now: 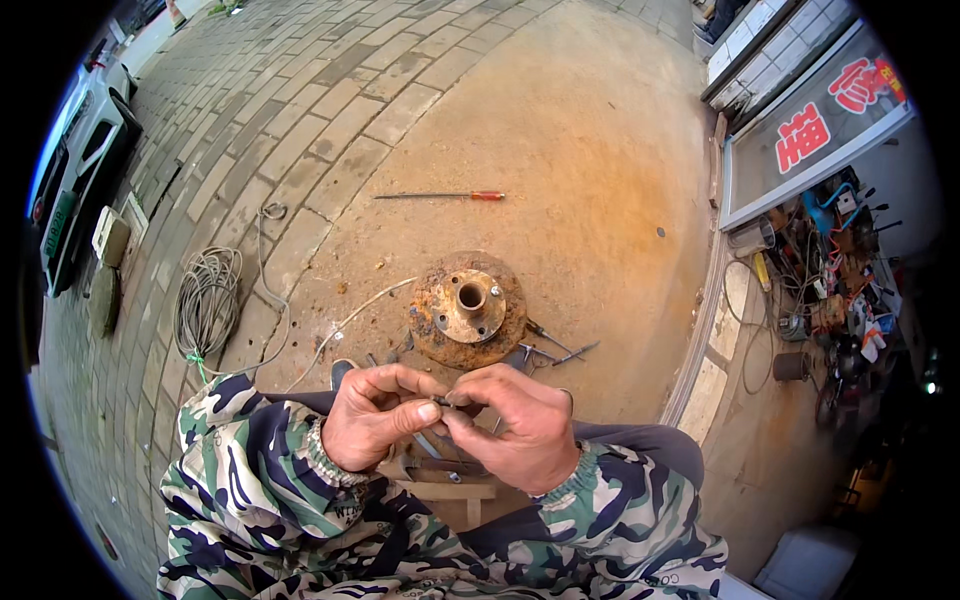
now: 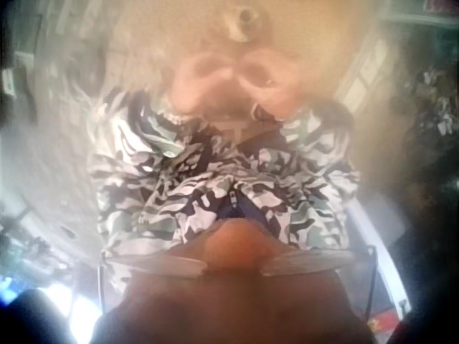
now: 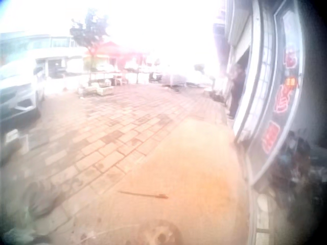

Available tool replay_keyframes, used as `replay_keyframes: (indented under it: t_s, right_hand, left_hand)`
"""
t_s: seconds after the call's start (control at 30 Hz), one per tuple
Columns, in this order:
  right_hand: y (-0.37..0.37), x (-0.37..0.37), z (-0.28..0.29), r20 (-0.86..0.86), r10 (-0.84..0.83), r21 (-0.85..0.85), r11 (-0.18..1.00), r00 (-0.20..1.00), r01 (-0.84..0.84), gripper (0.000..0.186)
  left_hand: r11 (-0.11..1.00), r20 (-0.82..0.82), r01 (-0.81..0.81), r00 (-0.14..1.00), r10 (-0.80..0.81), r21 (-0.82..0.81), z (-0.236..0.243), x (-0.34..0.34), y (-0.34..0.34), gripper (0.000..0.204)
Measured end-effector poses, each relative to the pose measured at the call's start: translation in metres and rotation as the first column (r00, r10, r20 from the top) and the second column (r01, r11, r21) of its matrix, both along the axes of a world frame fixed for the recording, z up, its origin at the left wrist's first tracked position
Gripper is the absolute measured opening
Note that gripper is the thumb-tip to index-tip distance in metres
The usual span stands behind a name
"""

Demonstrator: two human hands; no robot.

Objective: The person sits on the ground and cleans a rusty mechanical part, then inserts bolts and secures them with nuts. They use a wrench to tighten the nuts and briefly enter a cluttered shop to retrieve additional hardware.

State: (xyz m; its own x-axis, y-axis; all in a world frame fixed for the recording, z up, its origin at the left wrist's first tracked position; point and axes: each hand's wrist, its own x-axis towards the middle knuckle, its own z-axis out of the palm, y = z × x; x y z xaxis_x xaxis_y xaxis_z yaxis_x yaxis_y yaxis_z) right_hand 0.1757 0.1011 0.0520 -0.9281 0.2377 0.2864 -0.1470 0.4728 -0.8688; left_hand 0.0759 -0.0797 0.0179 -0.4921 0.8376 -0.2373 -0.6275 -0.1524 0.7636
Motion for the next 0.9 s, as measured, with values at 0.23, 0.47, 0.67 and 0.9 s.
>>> replay_keyframes:
  t_s: [0.23, 0.47, 0.67, 0.9]
  right_hand:
    - [0.029, -0.021, -0.018, 0.117, -0.246, -0.007, 0.969, 0.962, 0.249, 0.019]
    - [0.047, -0.04, -0.019, 0.211, -0.3, -0.002, 0.951, 0.93, 0.308, 0.016]
    - [0.051, -0.041, -0.024, 0.304, -0.242, 0.022, 0.969, 0.921, 0.248, 0.028]
    - [0.047, -0.049, -0.029, 0.237, -0.168, 0.373, 0.925, 0.957, 0.07, 0.08]
  left_hand:
    - [0.917, -0.304, -0.095, 0.952, -0.03, -0.388, 0.017, -0.046, 0.008, 0.02]
    - [0.797, -0.792, -0.317, 0.533, -0.299, -0.515, 0.0, -0.07, 0.019, 0.015]
    - [0.791, -0.813, -0.378, 0.53, -0.242, -0.482, 0.0, -0.066, 0.034, 0.022]
    - [0.811, -0.856, -0.367, 0.43, -0.287, -0.456, -0.003, -0.068, 0.039, 0.017]
